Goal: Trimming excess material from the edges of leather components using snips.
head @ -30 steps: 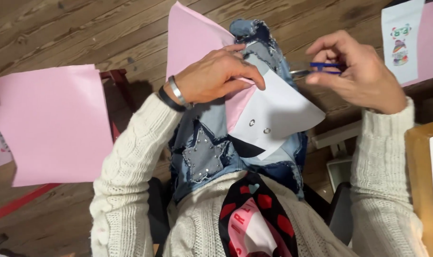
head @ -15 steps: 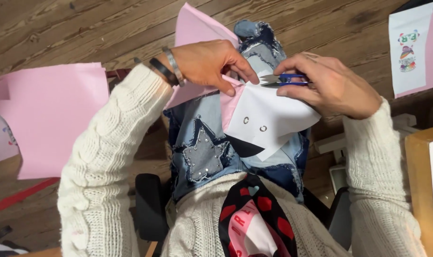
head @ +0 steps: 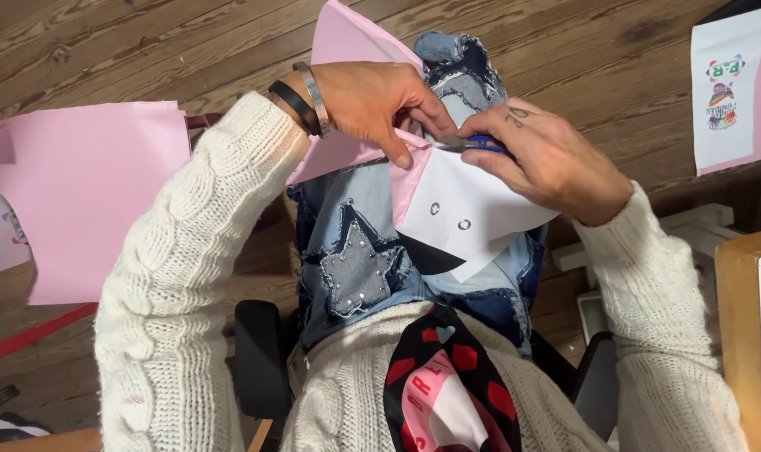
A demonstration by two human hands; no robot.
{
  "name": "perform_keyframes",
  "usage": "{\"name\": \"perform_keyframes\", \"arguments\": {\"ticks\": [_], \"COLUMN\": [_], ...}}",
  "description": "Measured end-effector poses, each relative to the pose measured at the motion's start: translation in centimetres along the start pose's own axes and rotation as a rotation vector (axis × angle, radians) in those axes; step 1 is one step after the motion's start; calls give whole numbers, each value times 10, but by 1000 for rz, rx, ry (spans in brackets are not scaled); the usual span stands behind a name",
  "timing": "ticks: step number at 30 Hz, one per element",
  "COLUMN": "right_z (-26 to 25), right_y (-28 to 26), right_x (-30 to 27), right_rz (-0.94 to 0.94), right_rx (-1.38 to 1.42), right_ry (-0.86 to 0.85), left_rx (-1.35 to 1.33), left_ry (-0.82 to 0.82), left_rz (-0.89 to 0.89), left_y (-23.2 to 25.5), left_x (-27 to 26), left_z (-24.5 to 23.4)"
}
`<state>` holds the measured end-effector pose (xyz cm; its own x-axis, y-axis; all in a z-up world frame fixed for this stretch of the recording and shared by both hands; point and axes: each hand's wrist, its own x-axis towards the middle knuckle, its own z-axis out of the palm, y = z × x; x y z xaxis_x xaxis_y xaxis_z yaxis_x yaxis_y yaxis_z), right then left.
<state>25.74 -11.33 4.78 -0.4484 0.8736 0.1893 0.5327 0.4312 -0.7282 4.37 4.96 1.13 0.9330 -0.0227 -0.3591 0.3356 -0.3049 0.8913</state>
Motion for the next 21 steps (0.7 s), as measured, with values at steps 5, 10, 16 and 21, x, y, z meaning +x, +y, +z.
{"name": "perform_keyframes", "arguments": {"ticks": [5,10,16,21], "right_z": [3,7,8,8], "right_y": [-3,-5,-5,-1], "right_x": [0,-1,2,3], "right_rz": [-16,41,32,200], "right_rx": [-19,-18,11,105], "right_ry": [36,45,55,-11], "left_rx": [-11,-30,-29,13], "left_ry": [1,0,1,-17], "left_rz": [-6,-23,-20,-67], "left_y": [-2,-1,0,-3], "left_x": [0,0,-1,1], "left_z": [-1,-1,-2,-3]}}
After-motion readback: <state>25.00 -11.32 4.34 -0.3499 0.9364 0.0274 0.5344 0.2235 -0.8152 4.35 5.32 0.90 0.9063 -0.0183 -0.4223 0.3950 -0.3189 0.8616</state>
